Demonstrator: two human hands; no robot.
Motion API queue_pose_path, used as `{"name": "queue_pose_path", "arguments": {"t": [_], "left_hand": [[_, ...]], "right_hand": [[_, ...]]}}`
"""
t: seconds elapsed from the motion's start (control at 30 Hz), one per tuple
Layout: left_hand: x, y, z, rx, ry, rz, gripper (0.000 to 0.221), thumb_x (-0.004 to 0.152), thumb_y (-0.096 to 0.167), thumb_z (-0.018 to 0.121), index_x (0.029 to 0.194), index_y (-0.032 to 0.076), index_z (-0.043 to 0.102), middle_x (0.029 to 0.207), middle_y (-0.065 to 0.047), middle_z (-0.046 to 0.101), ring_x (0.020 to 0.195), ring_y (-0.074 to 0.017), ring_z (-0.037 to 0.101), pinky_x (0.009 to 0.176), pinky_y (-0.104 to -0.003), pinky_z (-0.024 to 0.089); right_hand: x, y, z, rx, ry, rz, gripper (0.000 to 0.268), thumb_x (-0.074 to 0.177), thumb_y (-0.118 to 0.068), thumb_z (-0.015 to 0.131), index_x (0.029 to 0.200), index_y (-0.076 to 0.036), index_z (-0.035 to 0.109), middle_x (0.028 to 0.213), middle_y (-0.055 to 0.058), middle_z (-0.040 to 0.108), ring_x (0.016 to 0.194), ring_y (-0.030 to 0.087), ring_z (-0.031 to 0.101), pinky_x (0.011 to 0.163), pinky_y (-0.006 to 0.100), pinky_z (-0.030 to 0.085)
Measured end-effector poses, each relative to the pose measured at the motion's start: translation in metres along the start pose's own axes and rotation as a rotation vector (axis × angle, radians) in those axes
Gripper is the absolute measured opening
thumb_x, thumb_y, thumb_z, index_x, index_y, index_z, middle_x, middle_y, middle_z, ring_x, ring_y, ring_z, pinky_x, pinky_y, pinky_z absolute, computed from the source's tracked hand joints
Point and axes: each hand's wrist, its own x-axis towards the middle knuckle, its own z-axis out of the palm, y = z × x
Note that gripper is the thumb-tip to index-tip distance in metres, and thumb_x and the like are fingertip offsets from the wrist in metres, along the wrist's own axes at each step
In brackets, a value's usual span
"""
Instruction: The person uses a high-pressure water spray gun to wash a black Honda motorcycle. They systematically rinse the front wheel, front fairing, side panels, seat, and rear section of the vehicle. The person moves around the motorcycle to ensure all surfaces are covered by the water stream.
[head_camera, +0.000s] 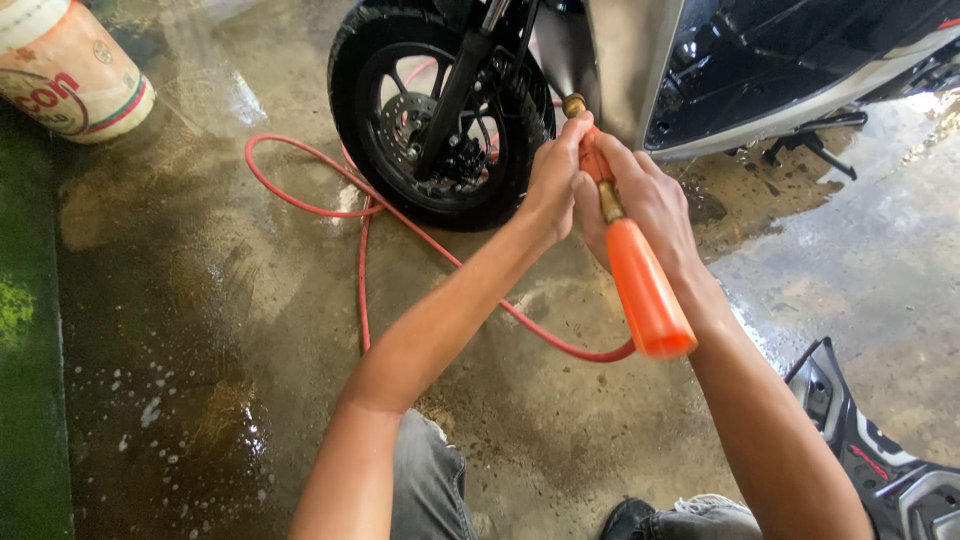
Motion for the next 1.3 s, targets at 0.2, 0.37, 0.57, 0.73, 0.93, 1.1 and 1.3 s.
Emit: {"name": "queue_pose_path", "arguments": {"t": [0.2,0.37,0.57,0.73,0.93,1.1,1.3], "left_hand": [[-0.074,0.028,0.03,0.016,0.097,-0.048,0.047,0.089,0.055,0.067,0.086,0.008,0.067,0.077,-0.003,0.058,0.069,-0.0156,0.059,0.062,-0.033,0.049],[-0.058,0.056,0.048,-0.175,0.184,-0.051,0.035,0.092,0.042,0.07,0.082,0.009,0.063,0.071,-0.002,0.059,0.059,-0.0126,0.06,0.055,-0.027,0.05],[-0.034,0.054,0.045,-0.305,0.261,-0.094,0.03,0.086,0.028,0.077,0.076,0.004,0.062,0.071,-0.01,0.063,0.063,-0.0192,0.066,0.057,-0.031,0.053],[-0.047,0.064,0.043,-0.262,0.396,-0.136,0.03,0.083,0.029,0.081,0.08,0.003,0.065,0.071,-0.009,0.064,0.059,-0.0147,0.064,0.055,-0.025,0.051],[-0.096,0.097,0.058,-0.108,0.476,-0.264,0.034,0.082,0.035,0.08,0.081,0.002,0.073,0.07,-0.011,0.071,0.06,-0.0175,0.068,0.055,-0.03,0.056],[-0.147,0.088,0.047,0.089,0.486,-0.451,0.038,0.076,0.046,0.08,0.082,0.009,0.073,0.068,-0.006,0.065,0.06,-0.015,0.059,0.053,-0.034,0.045],[-0.191,0.209,0.117,-0.03,0.468,-0.377,0.035,0.078,0.043,0.078,0.078,0.008,0.071,0.062,-0.003,0.062,0.053,-0.0123,0.056,0.049,-0.024,0.041]], "right_hand": [[0.007,-0.019,-0.066,0.272,-0.131,-0.207,0.033,0.09,-0.002,0.062,0.123,0.005,0.065,0.089,0.013,0.076,0.055,0.018,0.066,0.048,0.026,0.052],[0.035,-0.019,-0.062,0.284,-0.105,-0.067,0.033,0.093,-0.015,0.064,0.123,-0.001,0.067,0.09,0.015,0.074,0.068,0.028,0.064,0.056,0.036,0.049],[0.059,-0.014,-0.059,0.166,-0.174,0.081,0.037,0.09,-0.032,0.069,0.122,-0.014,0.068,0.1,0.017,0.073,0.096,0.041,0.07,0.082,0.056,0.055],[0.061,-0.047,-0.073,0.248,-0.198,0.118,0.042,0.089,-0.024,0.064,0.128,-0.006,0.067,0.094,0.028,0.073,0.089,0.053,0.068,0.079,0.064,0.053],[0.058,-0.096,-0.129,0.18,-0.276,0.3,0.055,0.088,-0.042,0.067,0.139,-0.023,0.061,0.102,0.012,0.071,0.094,0.038,0.071,0.079,0.052,0.058],[0.056,-0.143,-0.186,0.303,-0.437,0.561,0.045,0.091,-0.035,0.06,0.133,-0.019,0.067,0.11,0.017,0.075,0.101,0.044,0.07,0.09,0.055,0.055],[0.064,-0.187,-0.231,0.287,-0.234,0.442,0.048,0.088,-0.027,0.067,0.134,-0.016,0.066,0.103,0.022,0.072,0.096,0.046,0.07,0.08,0.055,0.057]]}}
